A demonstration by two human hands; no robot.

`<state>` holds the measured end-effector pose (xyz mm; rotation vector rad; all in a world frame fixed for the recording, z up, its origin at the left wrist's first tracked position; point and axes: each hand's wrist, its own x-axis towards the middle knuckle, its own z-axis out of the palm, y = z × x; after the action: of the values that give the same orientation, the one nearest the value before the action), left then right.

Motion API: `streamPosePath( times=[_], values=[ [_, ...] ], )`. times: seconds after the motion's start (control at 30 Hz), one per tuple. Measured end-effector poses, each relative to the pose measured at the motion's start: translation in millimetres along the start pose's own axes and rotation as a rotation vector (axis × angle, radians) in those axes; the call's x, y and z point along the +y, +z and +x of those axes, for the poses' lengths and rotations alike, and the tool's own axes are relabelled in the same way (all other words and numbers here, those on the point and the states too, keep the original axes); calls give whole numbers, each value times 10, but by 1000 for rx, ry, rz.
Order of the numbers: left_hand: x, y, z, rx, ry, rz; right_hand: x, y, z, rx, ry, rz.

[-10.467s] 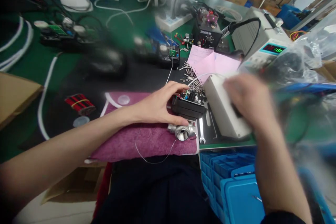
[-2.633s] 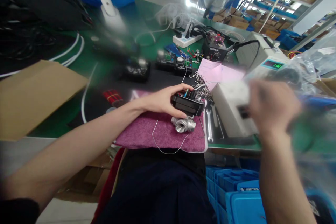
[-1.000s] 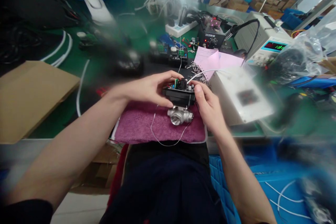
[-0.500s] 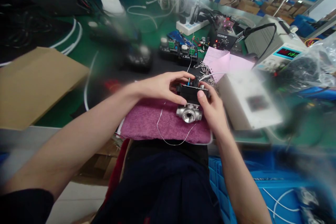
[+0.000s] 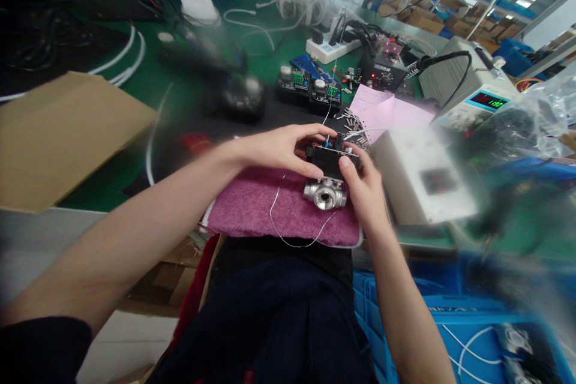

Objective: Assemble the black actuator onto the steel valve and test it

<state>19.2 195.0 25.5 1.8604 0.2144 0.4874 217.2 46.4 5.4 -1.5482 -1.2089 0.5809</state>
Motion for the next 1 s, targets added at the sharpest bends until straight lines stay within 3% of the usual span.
streamPosePath(
  times=[0.33,0.63,1.0],
  values=[
    [-45,2,10,30,23,24,-21,4,-10,1,-24,-39],
    [-86,164,49,219,-112,-161,-143,28,-6,74,96,-24],
    [-36,181,60,275,-216,-225,-67,109,97,66,141,121]
  ],
)
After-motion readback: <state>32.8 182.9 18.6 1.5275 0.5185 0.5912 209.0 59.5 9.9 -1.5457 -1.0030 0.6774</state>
